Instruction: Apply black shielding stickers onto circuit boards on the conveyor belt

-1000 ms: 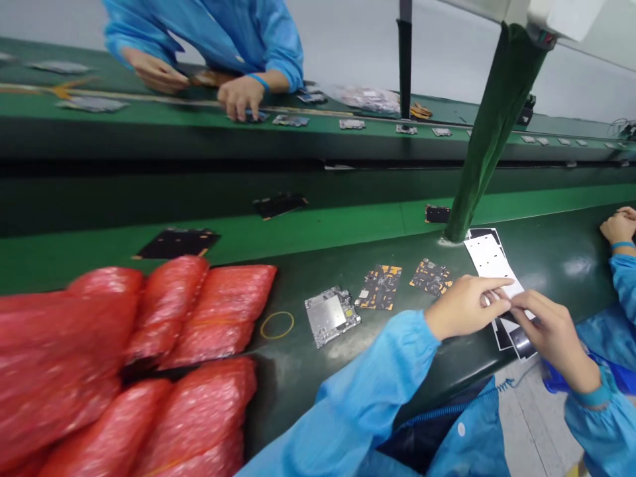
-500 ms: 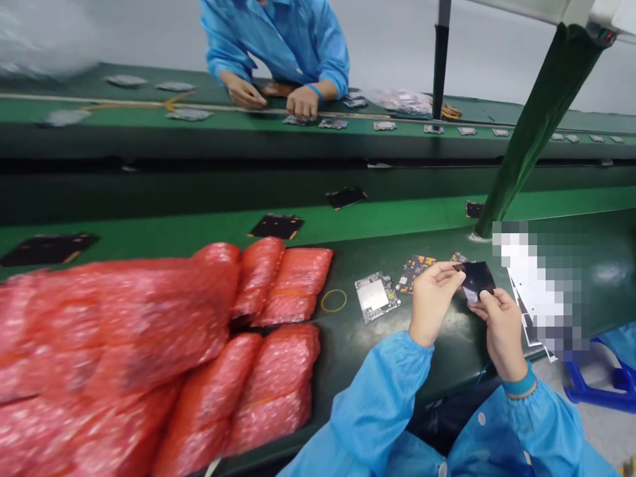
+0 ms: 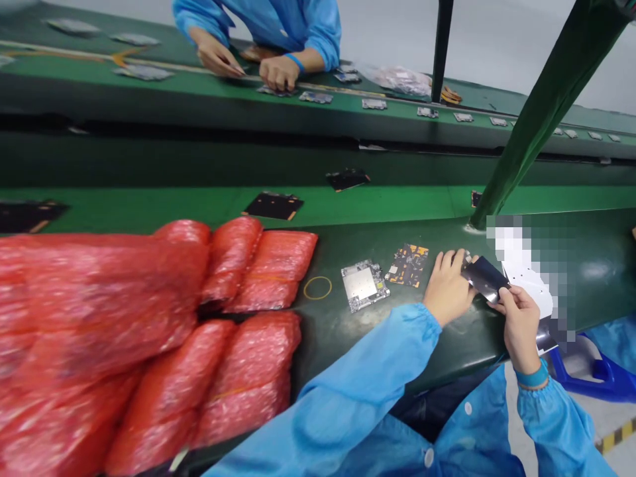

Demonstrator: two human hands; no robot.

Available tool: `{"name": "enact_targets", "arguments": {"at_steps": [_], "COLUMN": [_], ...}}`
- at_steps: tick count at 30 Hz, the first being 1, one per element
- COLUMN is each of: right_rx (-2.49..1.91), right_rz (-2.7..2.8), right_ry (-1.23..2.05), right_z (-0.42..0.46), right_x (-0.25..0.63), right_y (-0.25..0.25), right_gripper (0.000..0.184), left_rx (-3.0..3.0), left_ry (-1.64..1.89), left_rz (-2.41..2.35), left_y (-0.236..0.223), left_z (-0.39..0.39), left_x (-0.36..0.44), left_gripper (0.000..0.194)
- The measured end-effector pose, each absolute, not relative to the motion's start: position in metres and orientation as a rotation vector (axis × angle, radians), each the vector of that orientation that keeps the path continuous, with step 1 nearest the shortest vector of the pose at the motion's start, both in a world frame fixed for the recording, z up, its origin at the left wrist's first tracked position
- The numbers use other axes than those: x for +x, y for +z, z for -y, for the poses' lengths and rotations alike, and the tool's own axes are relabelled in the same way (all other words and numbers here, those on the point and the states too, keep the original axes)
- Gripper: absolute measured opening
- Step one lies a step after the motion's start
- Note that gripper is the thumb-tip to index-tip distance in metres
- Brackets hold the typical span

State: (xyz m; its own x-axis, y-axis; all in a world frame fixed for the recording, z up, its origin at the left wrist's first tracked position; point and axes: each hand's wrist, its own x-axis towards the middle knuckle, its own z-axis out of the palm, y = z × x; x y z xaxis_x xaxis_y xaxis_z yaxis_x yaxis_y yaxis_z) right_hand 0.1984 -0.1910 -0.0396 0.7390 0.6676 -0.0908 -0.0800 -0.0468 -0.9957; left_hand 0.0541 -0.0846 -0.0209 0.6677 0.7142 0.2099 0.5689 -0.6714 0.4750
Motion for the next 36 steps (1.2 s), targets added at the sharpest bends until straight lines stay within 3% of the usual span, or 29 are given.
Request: {"name": "enact_targets", "arguments": {"at_steps": [6, 9, 13, 17, 23, 25, 32, 36], "right_rx": [-1.597, -1.622, -1.666, -1.7, -1.775, -1.784, -1.731, -1.709], "right_rz": [0.578, 0.619, 0.699, 0.749, 0.766, 0.791, 0.861, 0.904], "right_ry": [0.855, 0.988, 1.108, 1.096, 1.177, 1.22, 1.206, 1.134], "right_z": [0.203, 0.207, 0.208, 0.204, 0.199, 0.199, 0.198, 0.199], "right_x": [0.199, 0.195, 0.188, 0.183, 0.172, 0.168, 0.153, 0.152], "right_y": [-0.034, -0.028, -0.017, -0.009, -0.002, 0.0, 0.003, 0.001], "right_gripper": [0.045, 0.043, 0.046, 0.051, 0.054, 0.053, 0.047, 0.044], "left_rx": [2.464, 2.385, 2.273, 2.305, 2.179, 2.065, 1.739, 1.621], "left_ry": [0.328, 0.384, 0.584, 0.551, 0.569, 0.65, 0.798, 0.812], "left_rz": [-0.399, -0.436, -0.853, -1.035, -0.929, -0.939, -1.194, -1.234], "left_y": [-0.031, -0.031, -0.029, -0.032, -0.03, -0.024, -0.014, -0.015], "left_z": [0.101, 0.111, 0.131, 0.151, 0.161, 0.16, 0.147, 0.142], "left_x": [-0.02, -0.048, -0.061, -0.061, -0.068, -0.071, -0.067, -0.064], "left_gripper": [0.075, 0.067, 0.048, 0.083, 0.103, 0.091, 0.01, 0.017]}}
